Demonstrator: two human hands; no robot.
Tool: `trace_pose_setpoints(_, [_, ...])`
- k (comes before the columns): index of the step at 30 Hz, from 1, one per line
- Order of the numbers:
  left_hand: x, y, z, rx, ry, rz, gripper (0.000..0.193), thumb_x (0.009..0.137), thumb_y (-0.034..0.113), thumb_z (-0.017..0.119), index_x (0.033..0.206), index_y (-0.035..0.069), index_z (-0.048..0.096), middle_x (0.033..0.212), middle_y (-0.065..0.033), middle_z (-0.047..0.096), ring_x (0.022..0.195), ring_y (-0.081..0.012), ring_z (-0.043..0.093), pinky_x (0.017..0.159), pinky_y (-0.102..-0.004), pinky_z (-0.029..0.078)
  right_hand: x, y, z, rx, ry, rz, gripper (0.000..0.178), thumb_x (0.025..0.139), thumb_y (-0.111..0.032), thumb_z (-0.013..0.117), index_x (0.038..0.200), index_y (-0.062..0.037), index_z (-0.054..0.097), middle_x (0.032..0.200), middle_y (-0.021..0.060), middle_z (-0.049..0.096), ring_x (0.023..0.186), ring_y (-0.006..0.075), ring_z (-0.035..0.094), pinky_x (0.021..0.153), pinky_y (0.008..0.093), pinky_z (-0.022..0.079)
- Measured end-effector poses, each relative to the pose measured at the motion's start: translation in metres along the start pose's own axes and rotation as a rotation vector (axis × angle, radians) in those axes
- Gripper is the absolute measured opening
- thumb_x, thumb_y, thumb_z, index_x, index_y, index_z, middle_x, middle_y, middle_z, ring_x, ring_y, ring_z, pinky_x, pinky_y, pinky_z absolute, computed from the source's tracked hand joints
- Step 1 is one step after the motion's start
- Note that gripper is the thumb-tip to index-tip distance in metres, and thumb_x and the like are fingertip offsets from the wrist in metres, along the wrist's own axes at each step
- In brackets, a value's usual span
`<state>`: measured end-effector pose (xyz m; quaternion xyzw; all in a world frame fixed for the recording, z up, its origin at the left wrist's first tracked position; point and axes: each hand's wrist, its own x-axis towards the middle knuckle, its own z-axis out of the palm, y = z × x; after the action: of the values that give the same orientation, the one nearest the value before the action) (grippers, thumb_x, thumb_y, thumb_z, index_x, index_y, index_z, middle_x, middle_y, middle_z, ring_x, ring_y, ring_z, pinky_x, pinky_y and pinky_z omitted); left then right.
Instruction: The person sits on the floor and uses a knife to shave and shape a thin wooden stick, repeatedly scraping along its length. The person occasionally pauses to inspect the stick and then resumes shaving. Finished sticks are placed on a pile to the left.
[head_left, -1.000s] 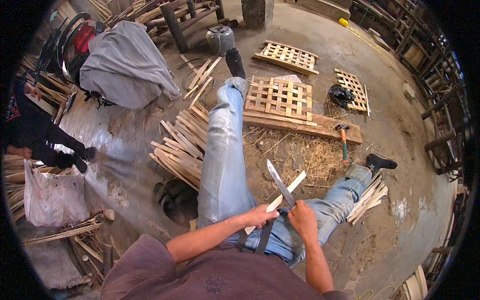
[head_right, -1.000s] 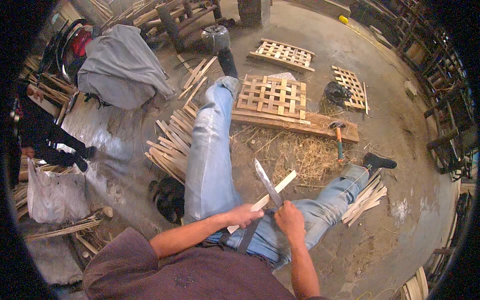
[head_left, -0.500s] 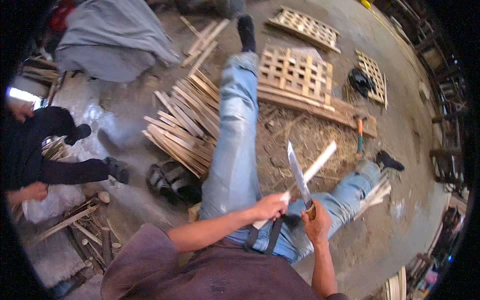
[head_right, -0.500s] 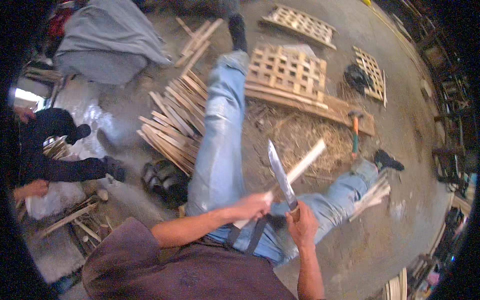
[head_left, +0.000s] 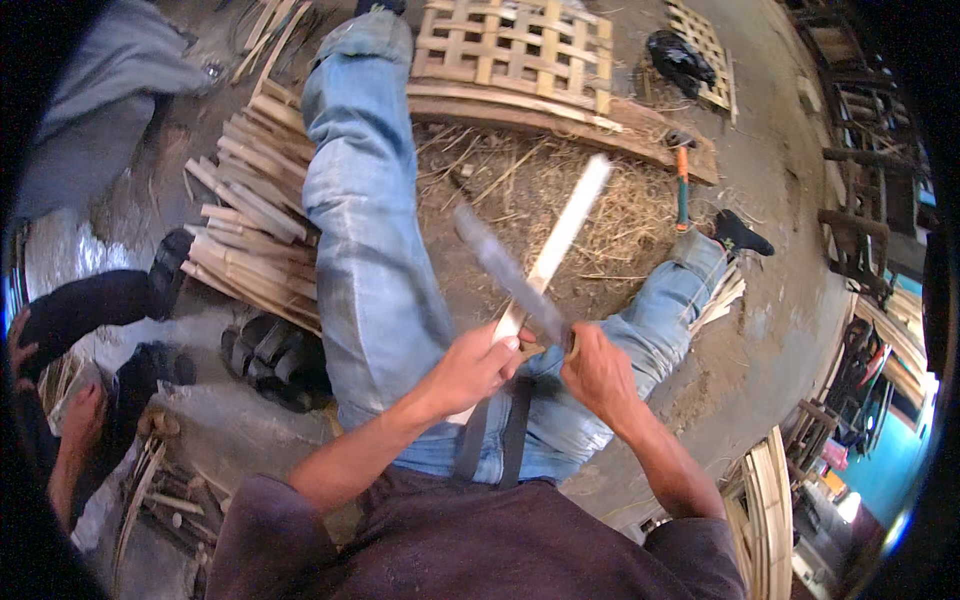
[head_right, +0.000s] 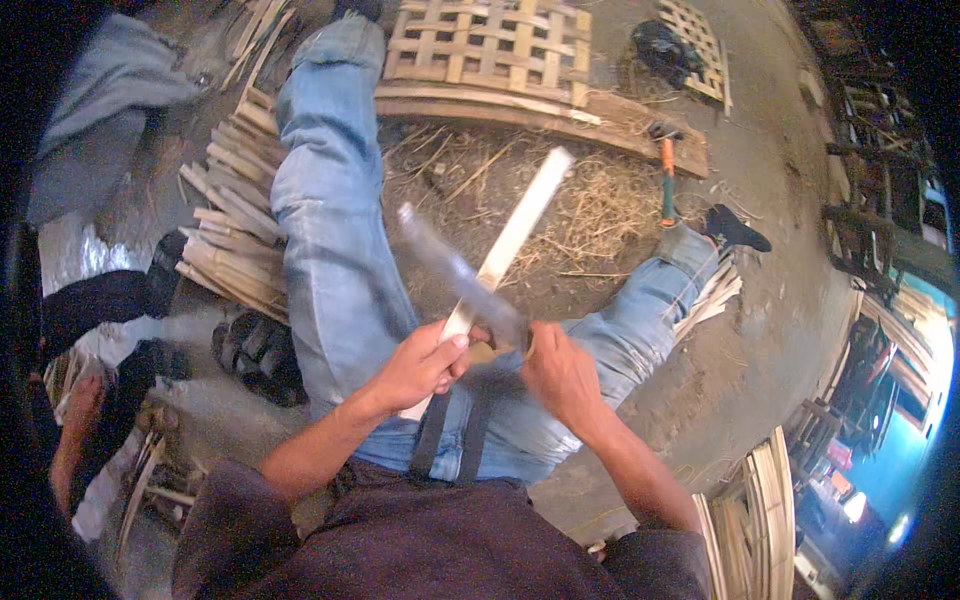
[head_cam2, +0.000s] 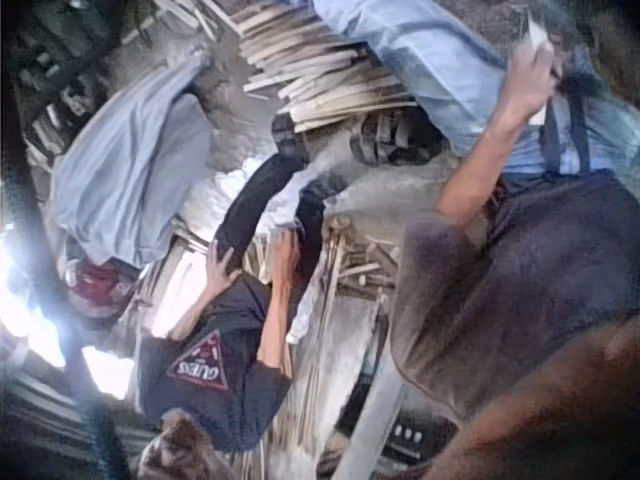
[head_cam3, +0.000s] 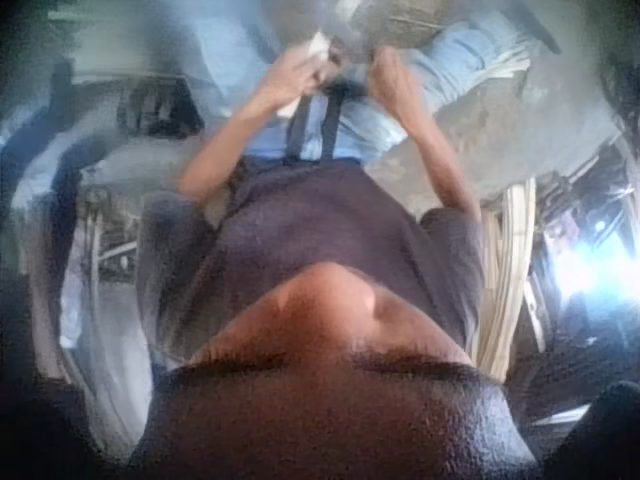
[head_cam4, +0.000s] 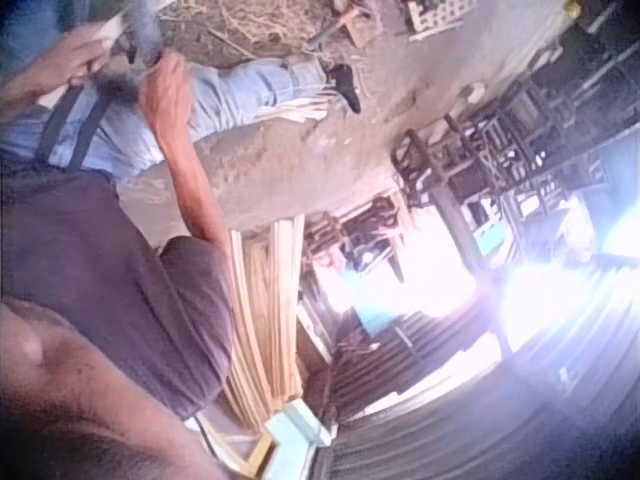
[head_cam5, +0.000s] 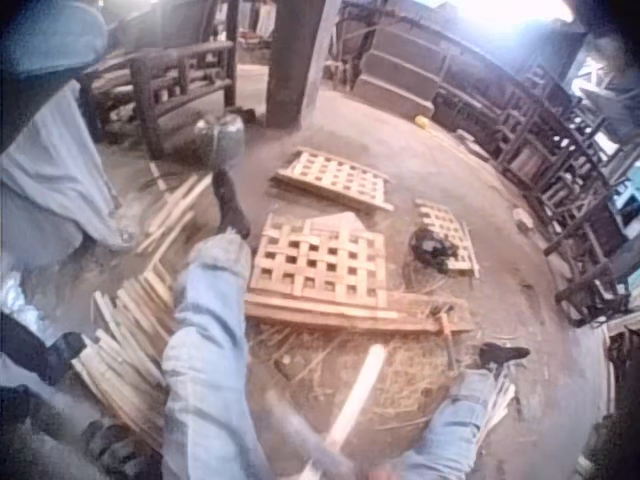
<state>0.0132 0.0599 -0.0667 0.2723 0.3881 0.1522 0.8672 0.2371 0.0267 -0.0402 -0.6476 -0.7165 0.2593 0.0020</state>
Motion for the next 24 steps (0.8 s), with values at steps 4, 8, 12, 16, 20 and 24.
trace_pose_setpoints(4, [-0.001, 0.001, 0.003, -0.055, 0.078, -0.021, 0.027, 0.101, 0.023, 0.041, 0.096, 0.001, 0.056, 0.064, 0.0013, 0.045, 0.056, -0.0074, 0.043, 0.048, -0.0260, 0.036, 0.007, 0.000, -0.010, 0.055, -0.113, 0.097, 0.031, 0.076, -0.013, 0.066, 0.103, -0.0049, 0.054, 0.084, 0.0185, 0.064, 0.073, 0.0392, 0.065, 0.063, 0.0482, 0.053])
trace_pose_setpoints(8, [0.000, -0.012, -0.003, 0.062, 0.088, 0.118, 0.030, 0.100, 0.023, 0.041, 0.084, 0.003, 0.056, 0.062, 0.0015, 0.046, 0.056, -0.0092, 0.045, 0.050, -0.0298, 0.038, 0.011, -0.012, -0.008, -0.006, -0.166, 0.088, 0.029, 0.075, -0.013, 0.067, 0.101, -0.0069, 0.057, 0.080, 0.0173, 0.063, 0.072, 0.0362, 0.065, 0.061, 0.0469, 0.052])
trace_pose_setpoints(12, [0.014, -0.023, -0.002, 0.095, 0.097, 0.213, 0.024, 0.099, 0.021, 0.045, 0.099, 0.001, 0.059, 0.064, -0.0015, 0.052, 0.055, -0.0119, 0.048, 0.052, -0.0309, 0.042, 0.026, 0.026, -0.002, -0.184, -0.055, -0.035, 0.028, 0.076, -0.011, 0.068, 0.101, -0.0040, 0.058, 0.080, 0.0152, 0.063, 0.072, 0.0375, 0.063, 0.063, 0.0414, 0.051])
trace_pose_setpoints(16, [0.014, -0.008, -0.005, 0.026, 0.028, 0.126, 0.028, 0.102, 0.021, 0.041, 0.110, 0.001, 0.058, 0.065, 0.0031, 0.047, 0.051, -0.0061, 0.043, 0.045, -0.0243, 0.037, 0.052, 0.029, -0.034, 0.118, 0.143, 0.234, 0.045, 0.078, -0.008, 0.073, 0.117, -0.0005, 0.052, 0.086, 0.0169, 0.064, 0.073, 0.0367, 0.062, 0.066, 0.0390, 0.050])
trace_pose_setpoints(20, [0.019, -0.007, 0.001, -0.005, 0.027, 0.190, 0.028, 0.101, 0.023, 0.041, 0.110, 0.001, 0.056, 0.065, 0.0022, 0.048, 0.053, -0.0069, 0.044, 0.046, -0.0252, 0.038, 0.048, 0.027, -0.008, -0.068, 0.050, 0.083, 0.051, 0.074, -0.013, 0.078, 0.116, 0.0003, 0.052, 0.090, 0.0209, 0.064, 0.078, 0.0397, 0.063, 0.069, 0.0425, 0.051])
trace_pose_setpoints(24, [0.018, -0.011, -0.008, 0.226, 0.158, 0.156, 0.027, 0.098, 0.018, 0.039, 0.103, 0.000, 0.057, 0.064, -0.0019, 0.051, 0.056, -0.0107, 0.050, 0.052, -0.0303, 0.043, 0.005, -0.008, 0.015, 0.064, -0.181, 0.087, 0.041, 0.077, -0.011, 0.072, 0.111, 0.0002, 0.053, 0.091, 0.0215, 0.062, 0.080, 0.0421, 0.062, 0.069, 0.0464, 0.051])
